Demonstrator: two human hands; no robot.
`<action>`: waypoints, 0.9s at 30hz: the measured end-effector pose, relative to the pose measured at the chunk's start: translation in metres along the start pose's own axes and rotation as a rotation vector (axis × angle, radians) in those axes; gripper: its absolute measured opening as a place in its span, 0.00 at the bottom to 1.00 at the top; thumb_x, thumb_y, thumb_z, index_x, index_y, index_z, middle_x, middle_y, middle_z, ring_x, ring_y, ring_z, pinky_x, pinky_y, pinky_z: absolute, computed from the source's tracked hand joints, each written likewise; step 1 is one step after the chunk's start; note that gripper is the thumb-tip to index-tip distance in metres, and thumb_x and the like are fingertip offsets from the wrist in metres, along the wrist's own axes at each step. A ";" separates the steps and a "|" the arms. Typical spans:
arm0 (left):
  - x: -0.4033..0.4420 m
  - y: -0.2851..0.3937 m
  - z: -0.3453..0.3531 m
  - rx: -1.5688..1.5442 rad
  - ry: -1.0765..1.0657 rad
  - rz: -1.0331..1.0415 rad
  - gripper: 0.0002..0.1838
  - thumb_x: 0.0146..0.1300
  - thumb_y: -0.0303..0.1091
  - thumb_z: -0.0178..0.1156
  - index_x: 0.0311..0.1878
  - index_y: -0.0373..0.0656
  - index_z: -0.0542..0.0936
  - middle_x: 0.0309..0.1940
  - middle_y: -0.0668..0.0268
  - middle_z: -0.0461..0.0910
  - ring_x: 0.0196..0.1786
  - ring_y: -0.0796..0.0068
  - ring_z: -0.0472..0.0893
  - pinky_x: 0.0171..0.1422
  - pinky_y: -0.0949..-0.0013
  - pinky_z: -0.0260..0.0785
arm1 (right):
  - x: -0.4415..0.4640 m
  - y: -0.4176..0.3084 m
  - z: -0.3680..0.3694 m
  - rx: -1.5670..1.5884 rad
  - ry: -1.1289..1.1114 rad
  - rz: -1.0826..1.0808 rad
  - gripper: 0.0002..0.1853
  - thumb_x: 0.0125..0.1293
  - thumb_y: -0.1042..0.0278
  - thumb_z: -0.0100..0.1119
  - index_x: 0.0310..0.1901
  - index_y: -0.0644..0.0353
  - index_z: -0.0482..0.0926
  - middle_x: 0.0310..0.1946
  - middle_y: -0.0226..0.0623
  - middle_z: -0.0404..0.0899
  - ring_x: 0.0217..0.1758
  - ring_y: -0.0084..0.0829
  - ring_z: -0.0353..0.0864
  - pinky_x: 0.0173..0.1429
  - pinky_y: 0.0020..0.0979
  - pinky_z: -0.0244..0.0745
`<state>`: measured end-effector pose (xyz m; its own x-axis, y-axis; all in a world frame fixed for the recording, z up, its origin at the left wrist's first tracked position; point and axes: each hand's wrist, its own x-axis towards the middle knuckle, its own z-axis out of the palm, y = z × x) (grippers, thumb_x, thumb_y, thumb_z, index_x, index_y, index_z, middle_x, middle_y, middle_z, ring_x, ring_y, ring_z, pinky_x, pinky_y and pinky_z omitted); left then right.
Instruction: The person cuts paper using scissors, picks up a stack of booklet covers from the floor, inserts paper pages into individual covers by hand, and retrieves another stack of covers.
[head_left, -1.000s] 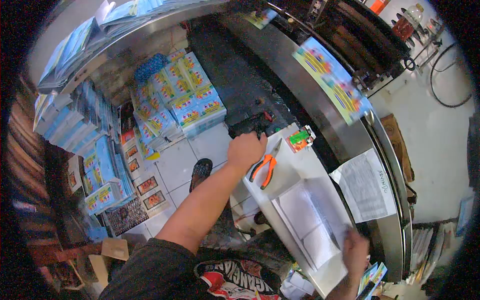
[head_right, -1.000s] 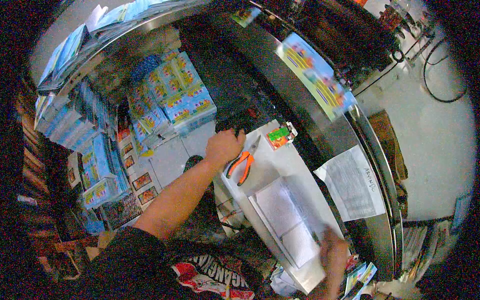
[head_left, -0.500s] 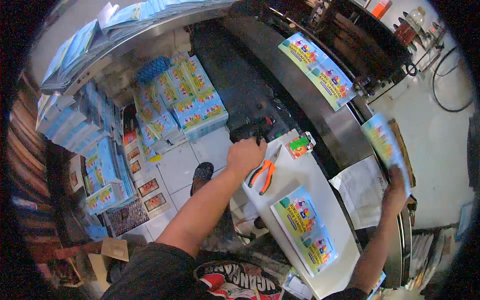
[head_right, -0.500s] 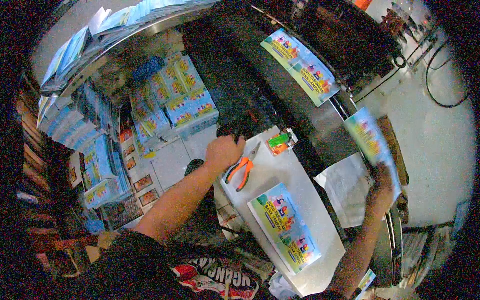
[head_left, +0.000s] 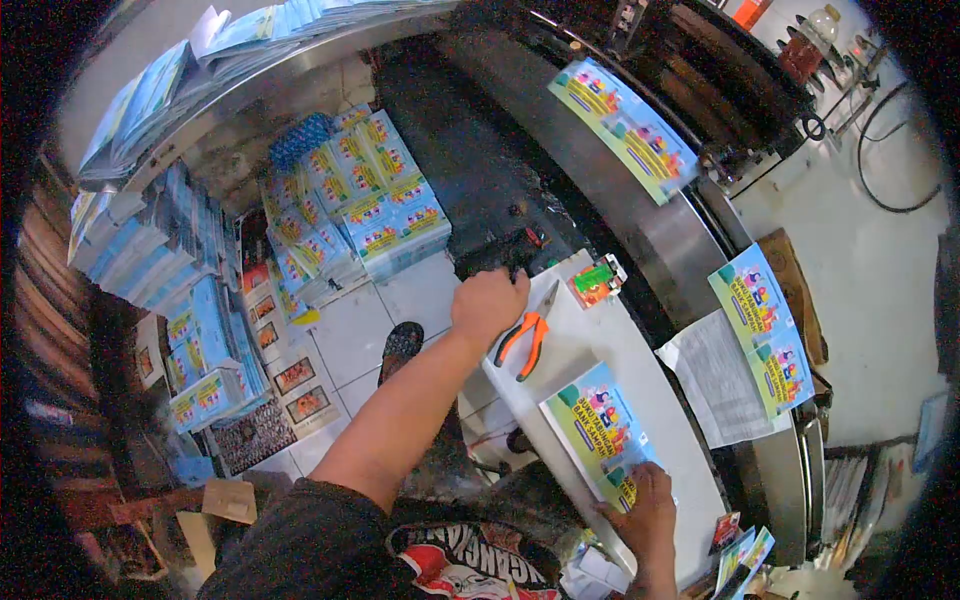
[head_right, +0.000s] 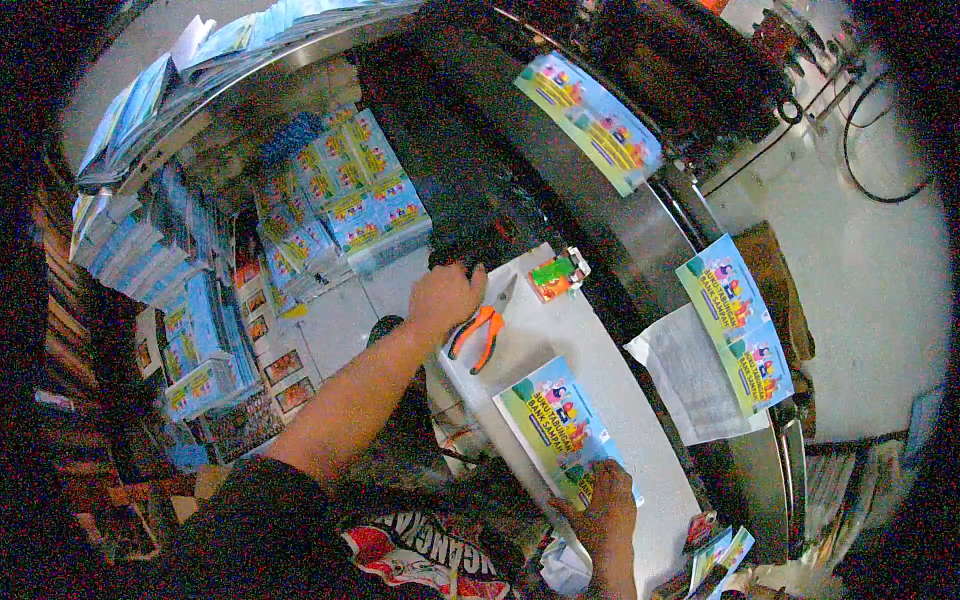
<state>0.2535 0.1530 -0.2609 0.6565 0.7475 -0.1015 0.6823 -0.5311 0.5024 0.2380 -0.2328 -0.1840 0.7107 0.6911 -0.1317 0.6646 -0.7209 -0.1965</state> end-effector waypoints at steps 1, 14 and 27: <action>0.000 -0.001 0.001 -0.009 0.019 0.007 0.30 0.70 0.54 0.44 0.36 0.37 0.86 0.35 0.45 0.85 0.41 0.47 0.86 0.50 0.49 0.78 | -0.002 0.004 0.007 0.001 0.000 0.001 0.41 0.40 0.53 0.81 0.55 0.66 0.75 0.58 0.53 0.73 0.60 0.51 0.73 0.63 0.44 0.73; 0.003 -0.003 0.002 -0.018 -0.004 0.003 0.29 0.70 0.52 0.44 0.36 0.37 0.86 0.34 0.44 0.85 0.39 0.45 0.86 0.48 0.48 0.78 | 0.012 0.059 -0.066 0.024 0.129 0.109 0.13 0.64 0.72 0.56 0.49 0.64 0.81 0.31 0.53 0.81 0.30 0.45 0.81 0.39 0.40 0.75; 0.002 0.002 -0.004 0.015 -0.041 -0.008 0.29 0.69 0.53 0.45 0.38 0.36 0.85 0.36 0.44 0.85 0.41 0.45 0.86 0.49 0.48 0.78 | 0.183 0.174 -0.157 -0.505 0.779 -0.059 0.23 0.69 0.78 0.47 0.65 0.57 0.76 0.65 0.43 0.75 0.70 0.45 0.71 0.72 0.40 0.67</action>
<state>0.2545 0.1550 -0.2565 0.6632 0.7351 -0.1405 0.6924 -0.5313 0.4882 0.5200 -0.2405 -0.0899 0.5052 0.6292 0.5906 0.5965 -0.7492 0.2879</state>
